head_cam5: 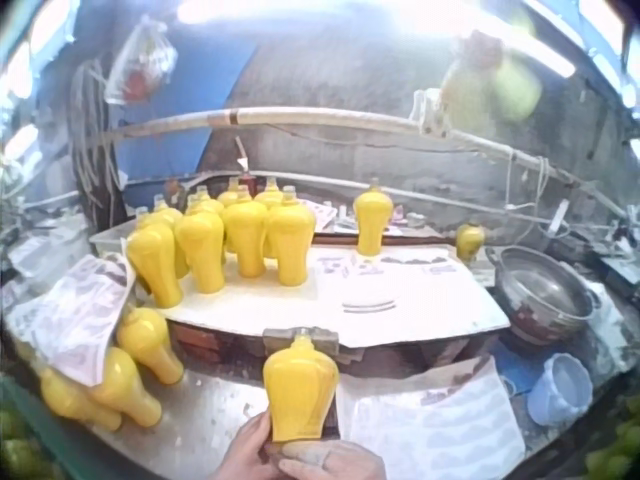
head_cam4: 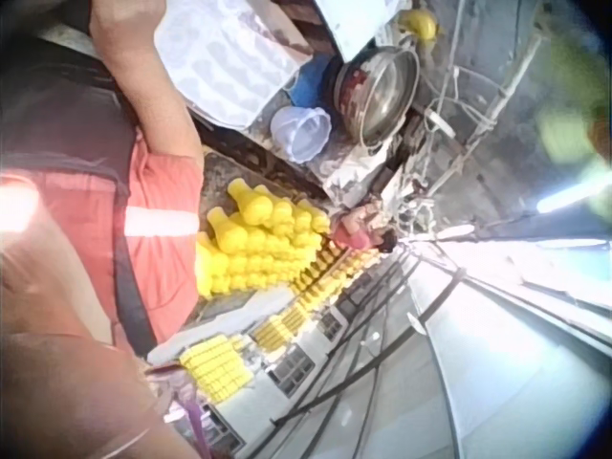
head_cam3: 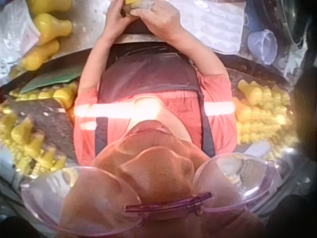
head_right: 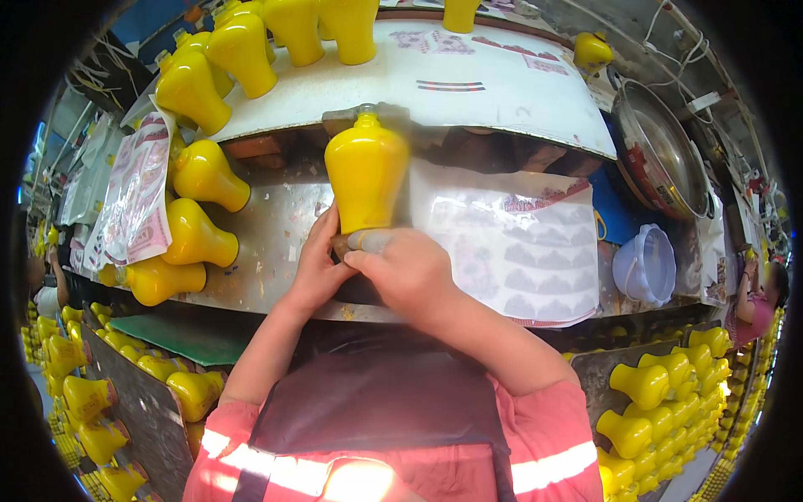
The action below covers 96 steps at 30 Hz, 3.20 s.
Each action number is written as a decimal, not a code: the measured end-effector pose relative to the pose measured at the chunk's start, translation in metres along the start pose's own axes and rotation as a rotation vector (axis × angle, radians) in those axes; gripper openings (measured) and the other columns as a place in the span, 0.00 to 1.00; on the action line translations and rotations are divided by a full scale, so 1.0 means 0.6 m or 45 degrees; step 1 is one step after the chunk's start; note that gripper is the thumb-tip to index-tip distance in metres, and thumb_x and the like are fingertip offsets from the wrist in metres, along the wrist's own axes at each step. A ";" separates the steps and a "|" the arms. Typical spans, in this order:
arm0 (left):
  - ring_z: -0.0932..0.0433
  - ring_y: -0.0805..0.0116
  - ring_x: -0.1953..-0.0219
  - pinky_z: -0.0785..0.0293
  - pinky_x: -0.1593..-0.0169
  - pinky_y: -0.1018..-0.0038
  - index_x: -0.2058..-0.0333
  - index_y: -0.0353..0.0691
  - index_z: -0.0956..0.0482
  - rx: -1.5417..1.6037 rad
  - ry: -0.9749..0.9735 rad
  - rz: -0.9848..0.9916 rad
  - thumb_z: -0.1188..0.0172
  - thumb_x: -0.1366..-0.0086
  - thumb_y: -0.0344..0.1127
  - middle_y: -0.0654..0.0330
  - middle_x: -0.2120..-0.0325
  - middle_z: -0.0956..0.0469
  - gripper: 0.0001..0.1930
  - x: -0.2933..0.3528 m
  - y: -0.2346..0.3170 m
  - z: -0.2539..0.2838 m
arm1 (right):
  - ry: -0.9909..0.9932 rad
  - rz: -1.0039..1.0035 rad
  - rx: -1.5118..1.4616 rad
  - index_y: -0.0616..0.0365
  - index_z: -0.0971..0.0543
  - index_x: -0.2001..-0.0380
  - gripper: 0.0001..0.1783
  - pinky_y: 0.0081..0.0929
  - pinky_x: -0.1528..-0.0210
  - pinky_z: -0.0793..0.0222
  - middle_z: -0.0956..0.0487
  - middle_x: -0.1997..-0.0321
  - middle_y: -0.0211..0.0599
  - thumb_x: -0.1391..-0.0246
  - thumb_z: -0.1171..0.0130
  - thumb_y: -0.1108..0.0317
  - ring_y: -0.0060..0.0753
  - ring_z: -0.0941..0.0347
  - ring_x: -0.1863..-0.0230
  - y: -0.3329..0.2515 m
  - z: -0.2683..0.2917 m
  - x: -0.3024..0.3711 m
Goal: The person applies decorative stickers to yellow ceramic vases on a workbench. They peel each sticker from a sheet, place it on the vase, and smooth it with fingers and a small tool, then set the finished vase aside and repeat with the next item.
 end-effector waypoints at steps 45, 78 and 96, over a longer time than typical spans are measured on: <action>0.44 0.52 0.27 0.46 0.26 0.60 0.24 0.39 0.63 0.712 0.048 0.529 0.39 0.36 0.35 0.47 0.28 0.47 0.50 -0.051 -0.031 -0.026 | 0.508 -1.267 0.097 0.60 0.15 0.52 0.15 0.16 0.72 0.34 0.19 0.71 0.25 0.41 0.41 0.73 0.13 0.29 0.77 0.376 0.428 0.048; 0.45 0.56 0.27 0.47 0.26 0.60 0.24 0.42 0.64 0.949 0.013 0.528 0.41 0.43 0.29 0.51 0.28 0.47 0.53 -0.031 -0.041 -0.026 | -0.670 -0.782 0.456 0.51 0.12 0.53 0.18 0.41 0.44 0.25 0.15 0.51 0.49 0.48 0.41 0.69 0.51 0.20 0.49 0.535 0.160 -0.217; 0.41 0.54 0.27 0.46 0.26 0.59 0.24 0.38 0.60 0.847 0.041 0.453 0.39 0.47 0.32 0.49 0.29 0.43 0.54 -0.031 -0.053 -0.027 | -1.002 -0.840 0.937 0.50 0.18 0.43 0.25 0.46 0.46 0.26 0.17 0.50 0.49 0.42 0.51 0.75 0.54 0.21 0.49 0.462 0.186 -0.140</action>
Point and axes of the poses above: each hand's wrist, its own x-axis away from the middle knuckle, its own z-axis out of the back of the hand, y = z × x, the point moved 2 cm from there along -x, towards the middle knuckle
